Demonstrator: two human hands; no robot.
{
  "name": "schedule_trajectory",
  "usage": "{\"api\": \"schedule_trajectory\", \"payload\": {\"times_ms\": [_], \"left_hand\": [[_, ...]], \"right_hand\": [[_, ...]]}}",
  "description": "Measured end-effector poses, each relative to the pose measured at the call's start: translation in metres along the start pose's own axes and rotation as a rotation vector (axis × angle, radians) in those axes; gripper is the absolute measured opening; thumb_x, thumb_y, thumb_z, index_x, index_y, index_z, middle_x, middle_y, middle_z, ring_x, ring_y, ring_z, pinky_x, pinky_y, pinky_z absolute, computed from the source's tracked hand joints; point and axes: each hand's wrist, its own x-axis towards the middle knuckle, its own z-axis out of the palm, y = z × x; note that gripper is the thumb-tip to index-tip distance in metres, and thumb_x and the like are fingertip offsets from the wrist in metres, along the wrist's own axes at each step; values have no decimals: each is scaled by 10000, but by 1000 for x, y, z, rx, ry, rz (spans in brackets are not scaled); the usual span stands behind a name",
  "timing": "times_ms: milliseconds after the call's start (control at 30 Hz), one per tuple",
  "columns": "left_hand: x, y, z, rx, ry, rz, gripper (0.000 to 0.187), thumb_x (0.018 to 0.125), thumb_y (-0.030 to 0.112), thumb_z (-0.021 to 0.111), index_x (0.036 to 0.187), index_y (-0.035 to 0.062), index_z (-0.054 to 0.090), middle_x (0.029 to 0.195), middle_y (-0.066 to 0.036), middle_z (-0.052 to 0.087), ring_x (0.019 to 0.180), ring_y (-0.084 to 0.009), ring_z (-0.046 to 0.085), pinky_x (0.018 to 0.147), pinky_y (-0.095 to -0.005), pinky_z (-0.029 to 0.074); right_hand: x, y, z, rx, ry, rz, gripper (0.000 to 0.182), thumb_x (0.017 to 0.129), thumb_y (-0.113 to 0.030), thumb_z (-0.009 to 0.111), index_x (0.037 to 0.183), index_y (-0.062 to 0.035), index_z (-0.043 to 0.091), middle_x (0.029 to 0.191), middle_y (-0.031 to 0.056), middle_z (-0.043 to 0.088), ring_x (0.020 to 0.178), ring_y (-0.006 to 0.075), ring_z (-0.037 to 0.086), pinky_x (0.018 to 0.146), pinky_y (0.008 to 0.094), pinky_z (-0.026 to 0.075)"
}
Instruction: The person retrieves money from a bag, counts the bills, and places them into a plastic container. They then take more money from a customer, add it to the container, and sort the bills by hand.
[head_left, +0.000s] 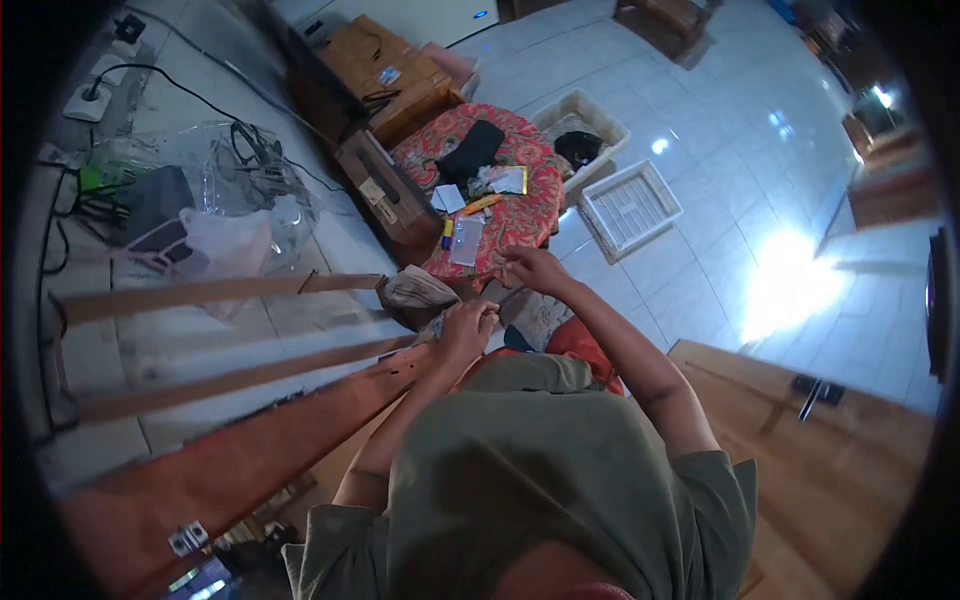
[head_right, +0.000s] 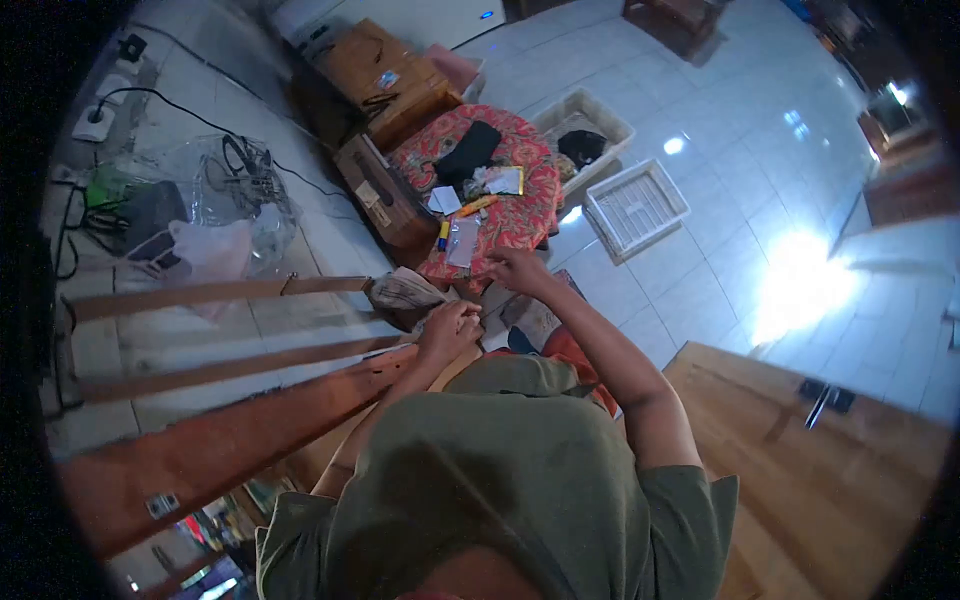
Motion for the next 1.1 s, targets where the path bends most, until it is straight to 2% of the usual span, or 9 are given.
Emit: {"api": "schedule_trajectory", "payload": {"times_ms": [233,333,467,533,600,700,967,1033,1100], "left_hand": [[59,-54,76,-287,-122,-112,233,819,204,563,957,26,627,885,-144,641,823,-263,626,719,-370,478],[102,-55,115,-535,-297,-568,264,834,274,605,949,39,647,898,-83,650,816,-178,605,703,-351,477],[153,-76,200,-712,96,-641,306,895,275,541,1126,76,563,981,-75,634,805,-186,599,697,-351,478],[154,-147,312,-1454,427,-666,346,918,232,488,1229,81,479,997,-101,623,821,-200,605,708,-369,481],[174,-141,314,-823,522,-873,342,907,226,490,1218,84,479,986,-107,621,828,-212,607,705,-377,480],[199,-153,324,-438,537,-1031,336,891,216,494,1202,87,480,970,-116,619,838,-230,610,701,-389,480],[197,-170,389,548,667,-820,323,849,189,505,1158,96,481,927,-142,611,865,-278,620,689,-421,478],[154,-80,224,-440,496,-655,183,799,150,593,943,44,629,859,-95,631,802,-241,604,667,-370,477],[118,-37,164,-451,695,-612,150,763,171,605,867,63,597,838,-123,613,785,-303,598,702,-393,476]], "right_hand": [[18,152,24,-431,-937,15,416,803,-312,609,1142,-70,597,1073,164,636,1004,309,607,844,412,472],[72,163,-4,-553,-1134,32,396,829,-355,527,1083,-71,633,1078,172,632,971,342,612,824,440,474],[86,384,15,163,-976,-110,386,879,-331,436,1087,-55,609,1026,165,646,946,324,619,814,413,483],[110,340,-12,-158,-1034,92,360,878,-308,434,1068,-59,612,1005,168,648,923,324,623,791,415,488],[119,316,-41,-494,-1047,289,335,878,-285,431,1049,-63,614,984,172,650,900,323,627,767,418,493],[145,315,-53,-526,-1113,-443,315,875,-270,449,1048,-61,607,957,174,648,881,325,626,734,408,487],[208,224,-81,-137,-1080,-360,226,811,-242,610,948,-61,611,820,170,616,805,344,609,695,419,477],[230,167,-57,-251,-1047,-478,183,801,-167,635,907,-23,596,795,166,600,739,306,601,668,382,472],[238,101,-23,149,-1021,-412,172,859,-153,594,910,12,586,762,79,591,723,160,571,653,311,452]]}}
